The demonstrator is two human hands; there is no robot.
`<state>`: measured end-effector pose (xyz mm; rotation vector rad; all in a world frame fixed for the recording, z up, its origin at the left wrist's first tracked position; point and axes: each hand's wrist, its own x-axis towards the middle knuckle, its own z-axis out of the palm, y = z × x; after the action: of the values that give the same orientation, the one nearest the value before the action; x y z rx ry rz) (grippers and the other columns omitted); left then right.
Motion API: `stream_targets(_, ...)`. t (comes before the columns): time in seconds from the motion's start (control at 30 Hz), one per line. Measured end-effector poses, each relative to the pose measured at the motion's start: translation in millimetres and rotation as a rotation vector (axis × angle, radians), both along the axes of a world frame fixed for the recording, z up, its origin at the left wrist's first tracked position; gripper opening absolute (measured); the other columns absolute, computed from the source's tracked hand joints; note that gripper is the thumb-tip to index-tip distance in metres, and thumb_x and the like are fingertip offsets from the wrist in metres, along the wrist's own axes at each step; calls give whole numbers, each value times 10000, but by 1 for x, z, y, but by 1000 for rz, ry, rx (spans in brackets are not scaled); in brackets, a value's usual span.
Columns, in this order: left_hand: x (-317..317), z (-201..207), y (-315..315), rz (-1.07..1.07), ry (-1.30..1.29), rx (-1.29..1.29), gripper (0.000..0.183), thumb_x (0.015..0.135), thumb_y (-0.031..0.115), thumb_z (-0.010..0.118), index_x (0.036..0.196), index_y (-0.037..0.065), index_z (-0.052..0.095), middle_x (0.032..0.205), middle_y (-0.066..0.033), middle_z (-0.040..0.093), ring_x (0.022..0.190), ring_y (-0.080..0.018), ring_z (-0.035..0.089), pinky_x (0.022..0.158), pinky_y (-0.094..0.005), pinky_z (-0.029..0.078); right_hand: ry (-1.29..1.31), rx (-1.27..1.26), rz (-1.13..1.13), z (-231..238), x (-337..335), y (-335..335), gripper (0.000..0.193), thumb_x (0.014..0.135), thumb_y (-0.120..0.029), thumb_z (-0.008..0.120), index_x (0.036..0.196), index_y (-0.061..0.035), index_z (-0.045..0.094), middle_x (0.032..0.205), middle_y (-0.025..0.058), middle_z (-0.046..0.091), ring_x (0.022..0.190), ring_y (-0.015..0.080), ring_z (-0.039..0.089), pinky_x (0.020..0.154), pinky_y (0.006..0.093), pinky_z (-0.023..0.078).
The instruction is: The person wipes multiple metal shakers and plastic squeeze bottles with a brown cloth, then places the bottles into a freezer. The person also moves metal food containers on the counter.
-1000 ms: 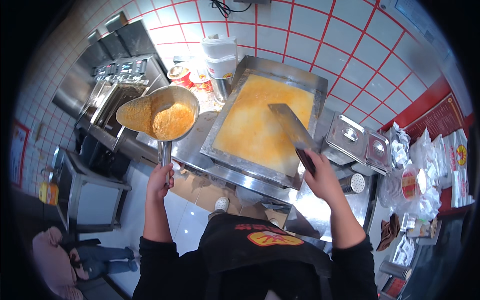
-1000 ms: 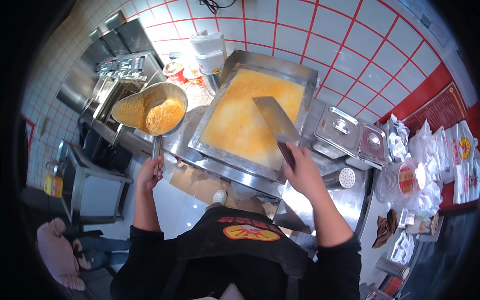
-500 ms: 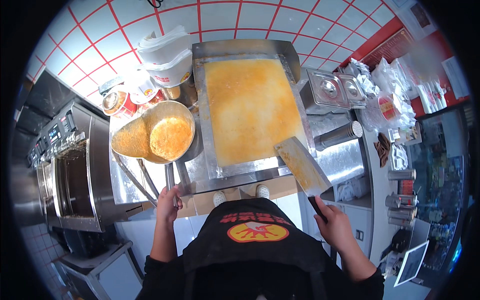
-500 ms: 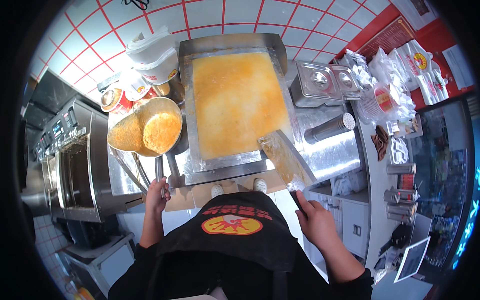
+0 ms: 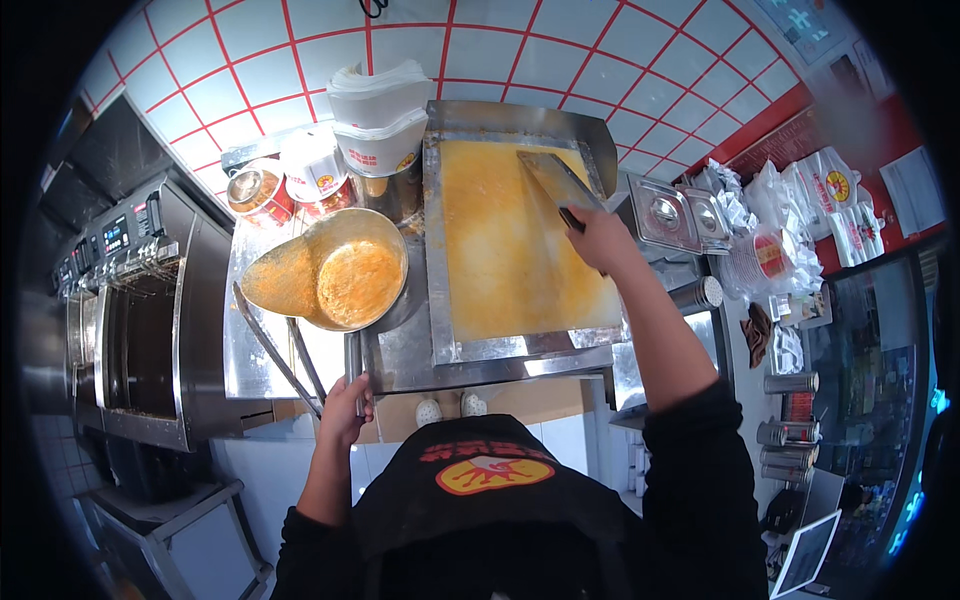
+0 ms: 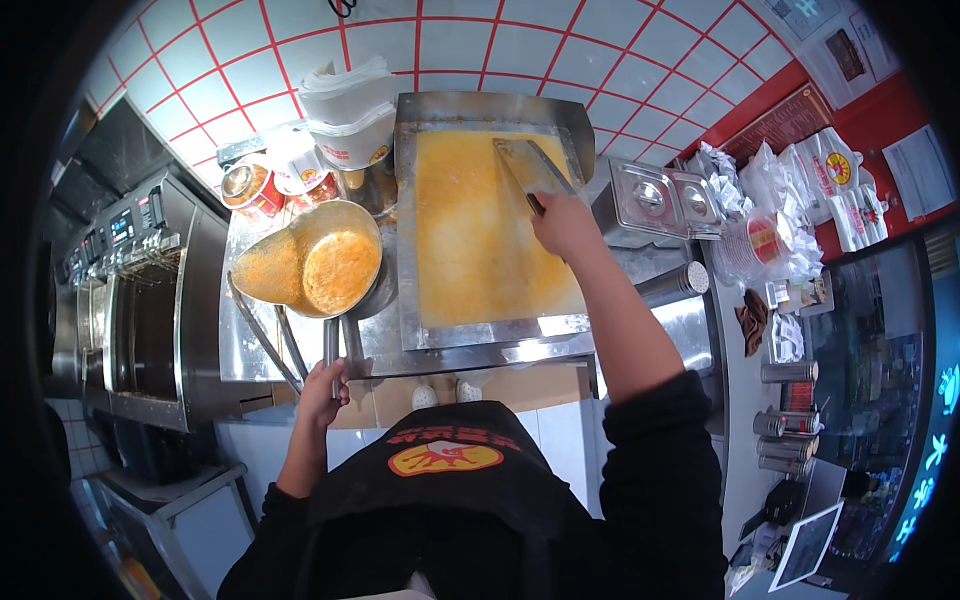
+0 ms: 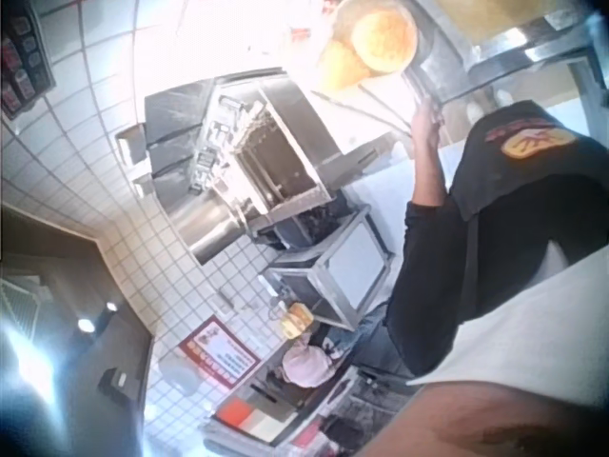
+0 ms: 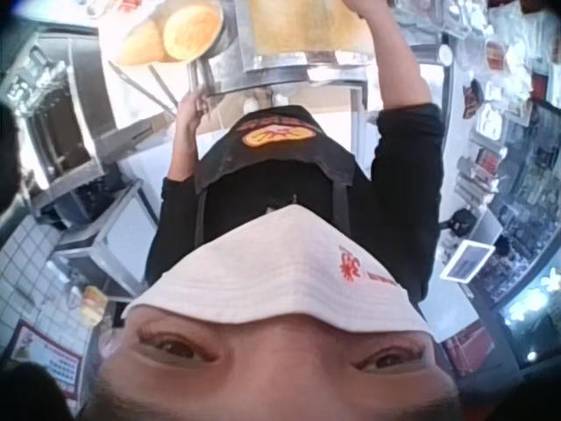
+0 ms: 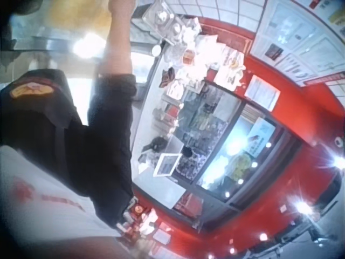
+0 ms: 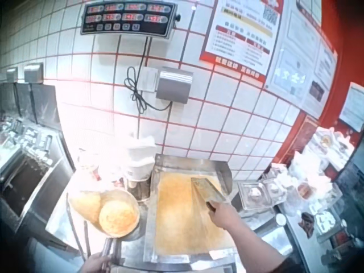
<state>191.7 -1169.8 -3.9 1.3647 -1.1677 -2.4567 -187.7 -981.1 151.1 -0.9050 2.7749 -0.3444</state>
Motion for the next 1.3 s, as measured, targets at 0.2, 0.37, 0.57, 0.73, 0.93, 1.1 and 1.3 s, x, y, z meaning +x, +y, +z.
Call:
stream_targets(0.2, -9, -9, 6, 10, 30, 12, 163, 875, 214, 556, 842, 94, 451, 653, -20, 489, 462, -128, 462, 408, -269, 376, 135, 35, 23, 8, -23, -39, 429, 803, -285, 580, 1207, -143, 559, 869, 197, 646, 791, 331, 638, 710, 387, 517)
stream_targets(0.37, -13, -12, 4, 14, 49, 43, 191, 870, 202, 580, 886, 93, 424, 678, -34, 486, 462, -141, 452, 414, -274, 370, 23, -61, 149, 35, 43, 61, 435, 834, -233, 566, 1257, -143, 513, 889, 209, 631, 835, 368, 608, 733, 416, 484)
stream_targets(0.57, -18, -7, 7, 37, 34, 26, 198, 869, 205, 576, 899, 90, 417, 682, -35, 488, 457, -141, 459, 396, -277, 366, -95, 96, 167, 53, 143, 154, 481, 834, -215, 572, 1303, -188, 468, 861, 192, 608, 735, 388, 595, 671, 443, 486)
stream_targets(0.73, -23, -1, 11, 40, 3, 28, 208, 869, 216, 579, 919, 89, 423, 682, -35, 486, 459, -140, 460, 403, -275, 369, -111, 76, 152, 23, 152, 144, 527, 828, -204, 576, 1333, -212, 427, 849, 193, 596, 720, 389, 598, 657, 459, 492)
stream_targets(0.93, -24, -1, 11, 14, 8, 33, 216, 868, 226, 582, 926, 90, 425, 695, -35, 485, 470, -138, 458, 416, -276, 373, 23, 58, 165, -33, 82, 48, 476, 847, -241, 530, 1302, -132, 448, 819, 205, 612, 755, 375, 604, 699, 458, 490)
stream_targets(1.1, -23, 0, 15, 23, -5, 18, 211, 869, 230, 579, 919, 92, 428, 698, -31, 486, 485, -135, 460, 429, -274, 376, 100, 64, 158, -36, 24, -41, 461, 845, -265, 527, 1275, -107, 471, 893, 197, 639, 825, 351, 620, 732, 448, 494)
stream_targets(1.3, -23, 5, 16, 28, -58, 1, 202, 871, 237, 575, 899, 99, 429, 697, -21, 490, 494, -130, 464, 442, -267, 380, 36, 6, 181, -3, 38, -20, 447, 849, -267, 535, 1267, -119, 480, 887, 207, 627, 828, 368, 605, 722, 455, 478)
